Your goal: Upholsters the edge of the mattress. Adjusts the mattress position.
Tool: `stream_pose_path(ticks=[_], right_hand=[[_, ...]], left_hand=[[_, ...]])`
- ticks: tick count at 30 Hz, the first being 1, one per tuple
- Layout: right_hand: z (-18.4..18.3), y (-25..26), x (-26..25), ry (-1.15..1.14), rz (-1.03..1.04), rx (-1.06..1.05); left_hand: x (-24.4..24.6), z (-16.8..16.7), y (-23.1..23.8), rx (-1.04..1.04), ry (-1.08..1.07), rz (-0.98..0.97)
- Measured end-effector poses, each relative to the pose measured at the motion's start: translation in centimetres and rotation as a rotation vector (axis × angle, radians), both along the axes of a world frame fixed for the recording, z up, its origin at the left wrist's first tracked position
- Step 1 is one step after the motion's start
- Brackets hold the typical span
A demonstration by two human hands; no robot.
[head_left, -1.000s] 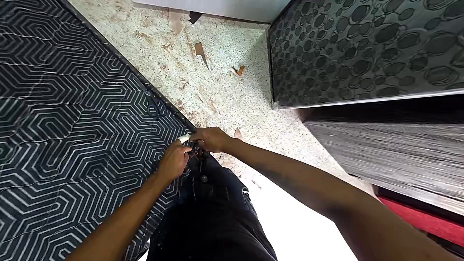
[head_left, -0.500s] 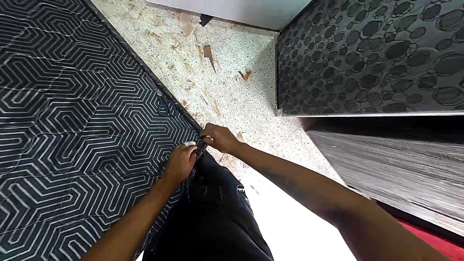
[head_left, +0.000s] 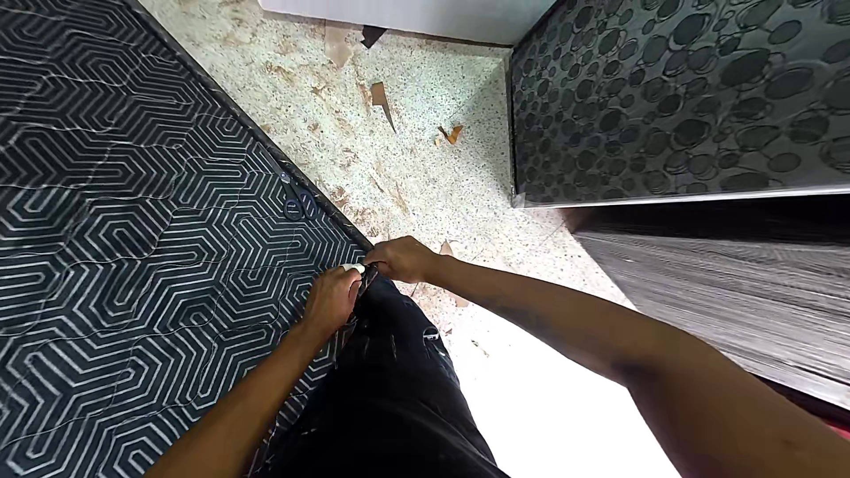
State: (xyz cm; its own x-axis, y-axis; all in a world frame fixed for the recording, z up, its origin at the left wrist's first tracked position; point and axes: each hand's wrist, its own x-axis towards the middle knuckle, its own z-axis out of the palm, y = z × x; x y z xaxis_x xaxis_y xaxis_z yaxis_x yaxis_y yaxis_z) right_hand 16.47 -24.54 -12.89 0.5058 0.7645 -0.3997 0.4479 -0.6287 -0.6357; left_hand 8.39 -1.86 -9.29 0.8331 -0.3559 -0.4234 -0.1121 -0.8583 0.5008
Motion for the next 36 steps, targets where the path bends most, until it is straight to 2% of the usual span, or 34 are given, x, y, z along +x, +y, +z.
stream_pose_path(ticks=[4,7,8,10,11,12,15,16,19,22,23,26,28,29,30,31,33,34,36], right_hand=[[1.7,1.3,0.0,0.057,0.004,-0.190],[1.9,0.3,0.3,0.124,-0.087,-0.186],[1.5,-0.6,-0.1,0.143,-0.203,-0.128],[-0.3,-2.4,-2.9,0.184,-0.592,-0.019],[-1.6,-3.0,-4.9,0.256,-0.760,-0.014],[-3.0,-3.1,-7.3,0.354,-0.831,-0.055],[-6.5,0.3,-12.7,0.718,-0.745,-0.273],[-7.5,2.1,-13.6,0.769,-0.689,-0.347],[-10.2,7.1,-14.5,0.754,-0.572,-0.476],[-9.6,8.9,-14.6,0.771,-0.670,-0.439],[-8.6,8.9,-14.6,0.772,-0.789,-0.430],[-4.8,8.2,-12.5,0.618,-1.429,-0.365],[-3.2,4.9,-10.0,0.479,-1.752,-0.136],[-3.9,2.0,-9.1,0.379,-1.795,-0.013],[-4.1,-1.3,-7.6,0.321,-1.765,0.060],[-2.7,-4.4,-5.5,0.315,-1.674,0.090],[3.8,-7.8,-0.6,0.404,-1.379,0.028],[7.4,-7.7,1.8,0.465,-1.215,-0.035],[12.4,-4.7,6.1,0.575,-0.911,-0.175]], left_hand=[[0.6,0.3,-0.3,0.055,0.093,-0.049],[0.5,1.2,-0.5,0.081,0.137,-0.067],[0.4,1.3,-0.4,0.075,0.143,-0.059],[0.0,1.3,-0.2,0.043,0.137,-0.043],[-0.1,1.2,0.0,0.035,0.129,-0.045],[-0.1,1.2,0.1,0.032,0.129,-0.052],[0.2,1.7,0.3,0.036,0.194,-0.063],[0.4,2.0,0.2,0.047,0.241,-0.063],[0.6,2.1,0.4,0.073,0.307,-0.062],[0.2,1.8,0.5,0.067,0.266,-0.066],[0.1,1.6,0.4,0.057,0.241,-0.069],[-0.1,1.0,0.4,0.031,0.184,-0.068],[-0.1,1.2,0.5,0.022,0.212,-0.068],[-0.3,1.1,0.6,0.018,0.204,-0.068],[-0.5,0.9,0.7,0.002,0.170,-0.064],[-0.7,0.6,0.9,-0.018,0.121,-0.056],[-0.9,0.4,1.1,-0.052,0.093,-0.036],[-1.1,0.4,1.2,-0.065,0.099,-0.028],[-1.0,0.3,1.4,-0.075,0.124,-0.035]])
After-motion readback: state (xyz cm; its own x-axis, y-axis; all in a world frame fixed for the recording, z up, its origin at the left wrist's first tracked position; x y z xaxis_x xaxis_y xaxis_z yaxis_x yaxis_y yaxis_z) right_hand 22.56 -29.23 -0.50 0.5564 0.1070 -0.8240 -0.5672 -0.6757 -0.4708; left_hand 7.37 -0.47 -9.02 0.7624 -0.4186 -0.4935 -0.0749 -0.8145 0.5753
